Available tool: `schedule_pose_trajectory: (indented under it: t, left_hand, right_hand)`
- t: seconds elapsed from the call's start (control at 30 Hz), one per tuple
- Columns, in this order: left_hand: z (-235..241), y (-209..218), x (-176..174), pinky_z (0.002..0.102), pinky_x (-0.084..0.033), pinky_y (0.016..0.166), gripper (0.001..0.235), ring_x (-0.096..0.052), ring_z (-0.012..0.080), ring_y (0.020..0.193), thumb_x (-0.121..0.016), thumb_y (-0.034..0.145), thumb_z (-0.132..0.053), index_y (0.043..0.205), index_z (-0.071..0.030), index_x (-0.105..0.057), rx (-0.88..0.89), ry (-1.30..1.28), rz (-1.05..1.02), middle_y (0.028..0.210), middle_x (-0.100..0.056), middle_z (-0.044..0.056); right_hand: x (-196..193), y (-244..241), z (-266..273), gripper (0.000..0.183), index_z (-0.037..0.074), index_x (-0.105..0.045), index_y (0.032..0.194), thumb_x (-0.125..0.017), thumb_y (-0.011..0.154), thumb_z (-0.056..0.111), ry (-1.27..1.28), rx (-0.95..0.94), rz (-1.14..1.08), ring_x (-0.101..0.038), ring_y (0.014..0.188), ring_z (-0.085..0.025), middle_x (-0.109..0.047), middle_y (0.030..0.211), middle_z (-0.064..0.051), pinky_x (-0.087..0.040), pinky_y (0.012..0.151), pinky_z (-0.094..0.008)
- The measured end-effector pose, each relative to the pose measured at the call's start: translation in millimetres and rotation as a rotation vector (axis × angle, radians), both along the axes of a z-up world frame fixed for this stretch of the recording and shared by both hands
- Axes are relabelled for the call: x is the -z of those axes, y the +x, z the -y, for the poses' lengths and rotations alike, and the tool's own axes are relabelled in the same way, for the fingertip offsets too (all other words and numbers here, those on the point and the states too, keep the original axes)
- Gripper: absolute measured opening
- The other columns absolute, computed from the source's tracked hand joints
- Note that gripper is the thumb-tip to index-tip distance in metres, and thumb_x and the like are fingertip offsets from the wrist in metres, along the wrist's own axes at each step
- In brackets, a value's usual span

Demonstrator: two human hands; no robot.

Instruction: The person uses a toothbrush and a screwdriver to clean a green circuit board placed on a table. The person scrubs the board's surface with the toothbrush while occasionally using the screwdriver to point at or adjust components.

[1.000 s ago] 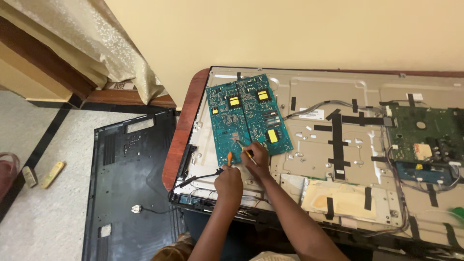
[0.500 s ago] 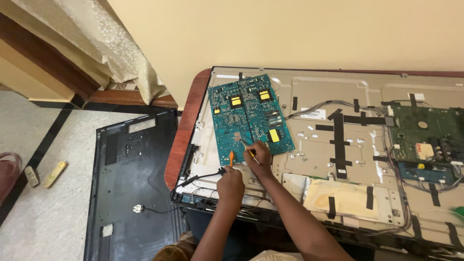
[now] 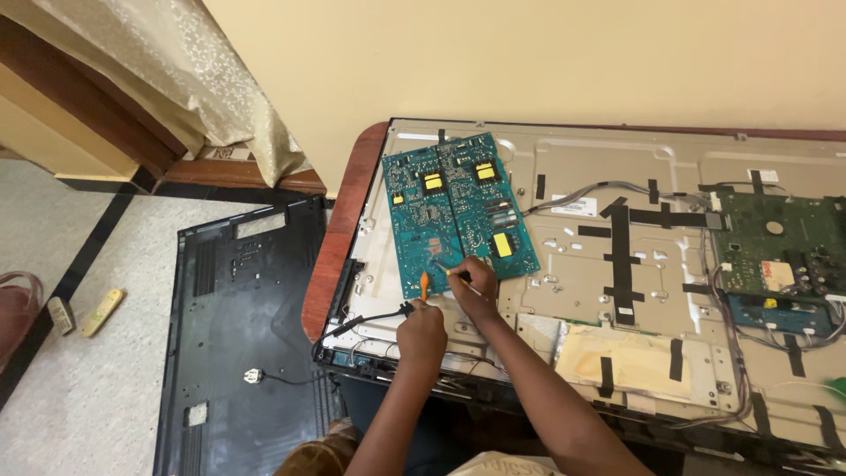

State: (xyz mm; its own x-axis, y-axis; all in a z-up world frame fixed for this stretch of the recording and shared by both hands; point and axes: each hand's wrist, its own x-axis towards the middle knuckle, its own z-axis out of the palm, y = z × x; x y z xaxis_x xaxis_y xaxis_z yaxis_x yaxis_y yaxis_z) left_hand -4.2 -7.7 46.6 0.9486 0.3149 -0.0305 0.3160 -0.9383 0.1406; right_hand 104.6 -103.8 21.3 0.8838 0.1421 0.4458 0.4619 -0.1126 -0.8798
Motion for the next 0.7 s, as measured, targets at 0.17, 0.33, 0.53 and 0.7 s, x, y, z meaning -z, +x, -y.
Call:
schedule_pose_trajectory:
  t: [0.17,0.33,0.53,0.7]
  left_hand:
    - [0,-1,0,0.037,-0.060,0.062,0.046,-0.076,0.0277,0.071,-0.060,0.086,-0.005,0.125,0.020,-0.058,0.001,-0.007,0.039,0.086,-0.074,0.022]
    - [2,-3,-3,0.036,-0.060,0.061,0.053,-0.075,0.0272,0.068,-0.059,0.087,-0.004,0.131,0.023,-0.051,-0.017,-0.007,0.018,0.078,-0.074,0.019]
    - [1,-3,-7,0.038,-0.059,0.061,0.055,-0.075,0.0291,0.069,-0.059,0.086,-0.003,0.132,0.025,-0.048,-0.012,-0.050,-0.002,0.077,-0.074,0.019]
    - [1,-3,-7,0.039,-0.060,0.062,0.053,-0.075,0.0295,0.071,-0.058,0.088,-0.003,0.133,0.025,-0.048,-0.014,-0.055,0.027,0.079,-0.074,0.019]
  right_hand:
    - [6,0,0,0.007,0.003,-0.065,0.080,-0.071,0.078,0.002,0.053,-0.077,-0.054,-0.063,0.065,-0.013,-0.065,0.074,-0.006,-0.049,0.059,-0.028]
    - [11,1,0,0.006,0.003,-0.064,0.079,-0.070,0.079,0.003,0.041,-0.062,-0.051,-0.063,0.064,-0.014,-0.065,0.074,-0.006,-0.049,0.059,-0.029]
    - [11,1,3,0.004,0.002,-0.063,0.079,-0.067,0.079,0.003,0.026,-0.050,-0.046,-0.064,0.067,-0.015,-0.067,0.079,-0.007,-0.050,0.061,-0.029]
    - [5,1,2,0.005,0.001,-0.061,0.079,-0.065,0.078,0.002,0.055,-0.070,-0.067,-0.062,0.067,-0.017,-0.066,0.081,-0.008,-0.048,0.061,-0.029]
